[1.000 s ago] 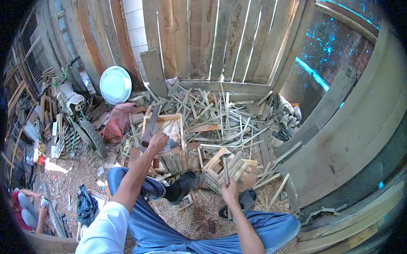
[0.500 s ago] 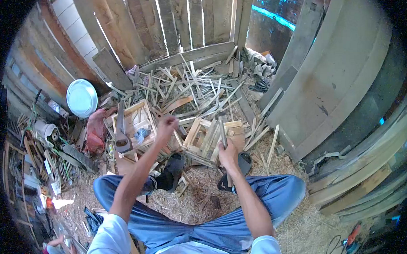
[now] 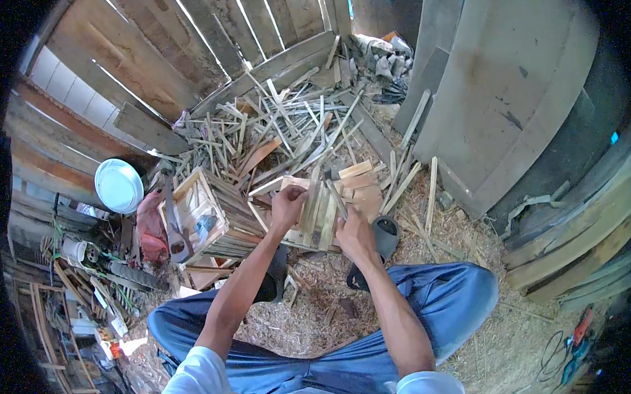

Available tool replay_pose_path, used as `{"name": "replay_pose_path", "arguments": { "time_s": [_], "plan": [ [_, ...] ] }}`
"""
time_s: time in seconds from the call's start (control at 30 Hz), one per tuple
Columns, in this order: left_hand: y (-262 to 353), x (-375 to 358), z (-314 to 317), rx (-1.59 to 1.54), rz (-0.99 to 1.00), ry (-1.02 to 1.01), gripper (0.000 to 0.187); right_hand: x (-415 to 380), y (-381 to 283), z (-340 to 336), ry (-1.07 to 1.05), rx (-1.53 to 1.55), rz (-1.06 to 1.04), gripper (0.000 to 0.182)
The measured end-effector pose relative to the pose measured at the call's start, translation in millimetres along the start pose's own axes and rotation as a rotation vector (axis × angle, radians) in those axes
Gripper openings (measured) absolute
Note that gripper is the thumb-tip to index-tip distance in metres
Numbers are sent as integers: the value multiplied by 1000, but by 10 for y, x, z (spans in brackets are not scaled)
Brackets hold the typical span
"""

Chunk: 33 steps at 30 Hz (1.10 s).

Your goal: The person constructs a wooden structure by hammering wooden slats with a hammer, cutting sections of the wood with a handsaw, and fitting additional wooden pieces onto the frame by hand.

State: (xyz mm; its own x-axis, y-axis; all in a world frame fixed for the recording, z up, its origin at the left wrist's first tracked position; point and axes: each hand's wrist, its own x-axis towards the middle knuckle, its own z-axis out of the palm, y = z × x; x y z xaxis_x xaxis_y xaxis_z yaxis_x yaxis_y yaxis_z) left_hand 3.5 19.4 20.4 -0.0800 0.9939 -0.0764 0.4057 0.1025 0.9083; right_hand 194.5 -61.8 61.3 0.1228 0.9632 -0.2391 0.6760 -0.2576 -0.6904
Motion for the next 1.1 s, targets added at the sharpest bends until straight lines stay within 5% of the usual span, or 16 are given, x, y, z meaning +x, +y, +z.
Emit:
{"name": "replay_pose_path", "arguments": {
  "time_s": [0.1,0.33,0.57,0.67,0.73,0.83,0.97,1.03,1.1],
  "plan": [
    [34,-11,-60,327,241,-11,14,-22,-6,-7,-35,-30,44,33],
    [143,-62,-89,699,208,-50,15,-16,-5,0,-67,-3,32,28],
    [-9,62,-113,625,143,-96,20,-7,20,38,-59,40,19,27],
    [-71,112,-249,702,209,-207,22,-4,6,20,-70,30,36,26],
    [-53,126,-338,467,180,-438,15,-20,-2,18,-79,29,38,26],
    [-49,93,-404,413,80,-484,17,-33,-3,34,-54,21,41,27],
    [-148,102,-433,541,215,-445,19,-14,25,86,-60,21,36,27],
    [-139,142,-403,288,92,-419,18,-9,5,71,-100,19,61,27],
    [15,121,-345,258,179,-331,19,-6,6,77,-100,16,63,27]
  ]
}}
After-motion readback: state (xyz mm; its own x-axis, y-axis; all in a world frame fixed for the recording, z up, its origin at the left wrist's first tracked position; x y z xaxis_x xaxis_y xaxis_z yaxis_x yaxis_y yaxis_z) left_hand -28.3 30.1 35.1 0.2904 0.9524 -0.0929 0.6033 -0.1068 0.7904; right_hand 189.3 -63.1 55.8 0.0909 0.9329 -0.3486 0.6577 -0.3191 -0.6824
